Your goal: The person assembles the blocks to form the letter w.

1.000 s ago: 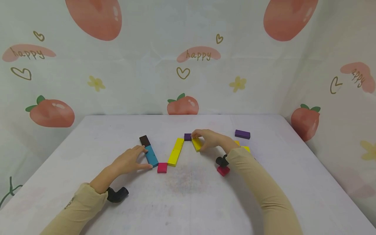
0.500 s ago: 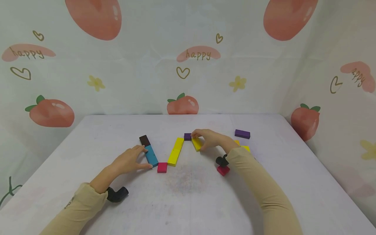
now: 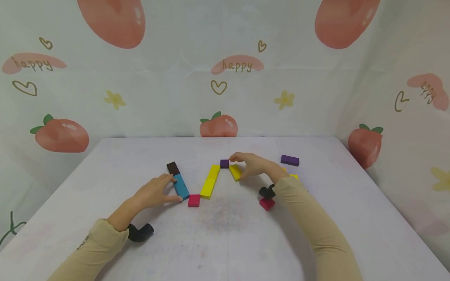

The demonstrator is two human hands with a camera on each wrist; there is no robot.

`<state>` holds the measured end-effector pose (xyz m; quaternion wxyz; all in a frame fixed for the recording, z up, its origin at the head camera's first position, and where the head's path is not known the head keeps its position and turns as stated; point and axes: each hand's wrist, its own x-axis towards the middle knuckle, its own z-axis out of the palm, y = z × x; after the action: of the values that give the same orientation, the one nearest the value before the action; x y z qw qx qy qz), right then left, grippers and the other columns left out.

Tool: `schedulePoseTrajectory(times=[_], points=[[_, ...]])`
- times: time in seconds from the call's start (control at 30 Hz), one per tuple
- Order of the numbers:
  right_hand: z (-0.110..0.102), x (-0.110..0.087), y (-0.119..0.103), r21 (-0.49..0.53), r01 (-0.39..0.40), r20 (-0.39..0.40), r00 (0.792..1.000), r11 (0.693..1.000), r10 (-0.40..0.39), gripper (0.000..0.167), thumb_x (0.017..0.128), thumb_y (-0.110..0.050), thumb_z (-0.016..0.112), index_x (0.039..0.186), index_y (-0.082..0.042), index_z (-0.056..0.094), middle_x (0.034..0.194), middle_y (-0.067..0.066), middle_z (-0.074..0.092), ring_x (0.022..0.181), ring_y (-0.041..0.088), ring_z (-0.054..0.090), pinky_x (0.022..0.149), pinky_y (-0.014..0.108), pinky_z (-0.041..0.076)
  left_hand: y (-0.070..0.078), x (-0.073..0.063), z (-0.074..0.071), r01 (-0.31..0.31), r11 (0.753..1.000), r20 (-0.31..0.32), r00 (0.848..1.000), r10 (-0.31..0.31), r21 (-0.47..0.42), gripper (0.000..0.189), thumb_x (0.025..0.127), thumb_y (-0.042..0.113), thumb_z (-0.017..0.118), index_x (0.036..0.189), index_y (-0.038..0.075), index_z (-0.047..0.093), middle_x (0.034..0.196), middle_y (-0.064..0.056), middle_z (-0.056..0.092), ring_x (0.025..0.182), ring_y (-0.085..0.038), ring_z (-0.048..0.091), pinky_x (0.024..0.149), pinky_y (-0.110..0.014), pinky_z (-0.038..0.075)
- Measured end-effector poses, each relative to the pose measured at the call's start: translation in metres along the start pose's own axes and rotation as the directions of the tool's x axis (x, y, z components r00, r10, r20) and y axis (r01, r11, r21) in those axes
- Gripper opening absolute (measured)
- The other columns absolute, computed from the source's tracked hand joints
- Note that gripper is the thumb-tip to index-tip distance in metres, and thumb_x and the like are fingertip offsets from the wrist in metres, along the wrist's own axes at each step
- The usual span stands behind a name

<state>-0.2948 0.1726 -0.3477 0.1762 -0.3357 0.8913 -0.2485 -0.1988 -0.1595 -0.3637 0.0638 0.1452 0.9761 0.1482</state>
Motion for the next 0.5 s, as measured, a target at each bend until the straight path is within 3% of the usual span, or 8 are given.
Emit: schedulePoseTrajectory(times=[0.2, 0.5], points=[[-0.008, -0.011, 0.001, 0.028, 0.027, -0.061, 0.998, 0.999, -0.026, 0.057, 0.083, -0.010, 0.069, 0.133, -0.001, 0.042, 0.136, 0.019, 0.048, 0.123, 0.037, 0.049, 0.103, 0.056, 0.037, 0.000, 0.000, 0.000, -0.002, 1.000, -0.005, 1.000, 0.002, 0.002, 0.063, 0.077, 0.046, 0.072, 0.118, 0.004, 0.052, 0.126, -0.018, 0.052, 0.097, -0.032, 0.054, 0.083, -0.046, 0.051], [-0.016, -0.042, 0.014, 0.046, -0.046, -0.172, 0.984, 0.998, 0.053, 0.050, 0.085, -0.009, 0.067, 0.129, 0.002, 0.046, 0.128, 0.023, 0.053, 0.117, 0.040, 0.052, 0.101, 0.055, 0.040, 0.000, -0.001, 0.000, -0.005, 1.000, -0.008, 1.000, 0.005, 0.005, 0.063, 0.077, 0.046, 0.072, 0.118, 0.003, 0.052, 0.126, -0.018, 0.052, 0.098, -0.033, 0.054, 0.083, -0.046, 0.051]])
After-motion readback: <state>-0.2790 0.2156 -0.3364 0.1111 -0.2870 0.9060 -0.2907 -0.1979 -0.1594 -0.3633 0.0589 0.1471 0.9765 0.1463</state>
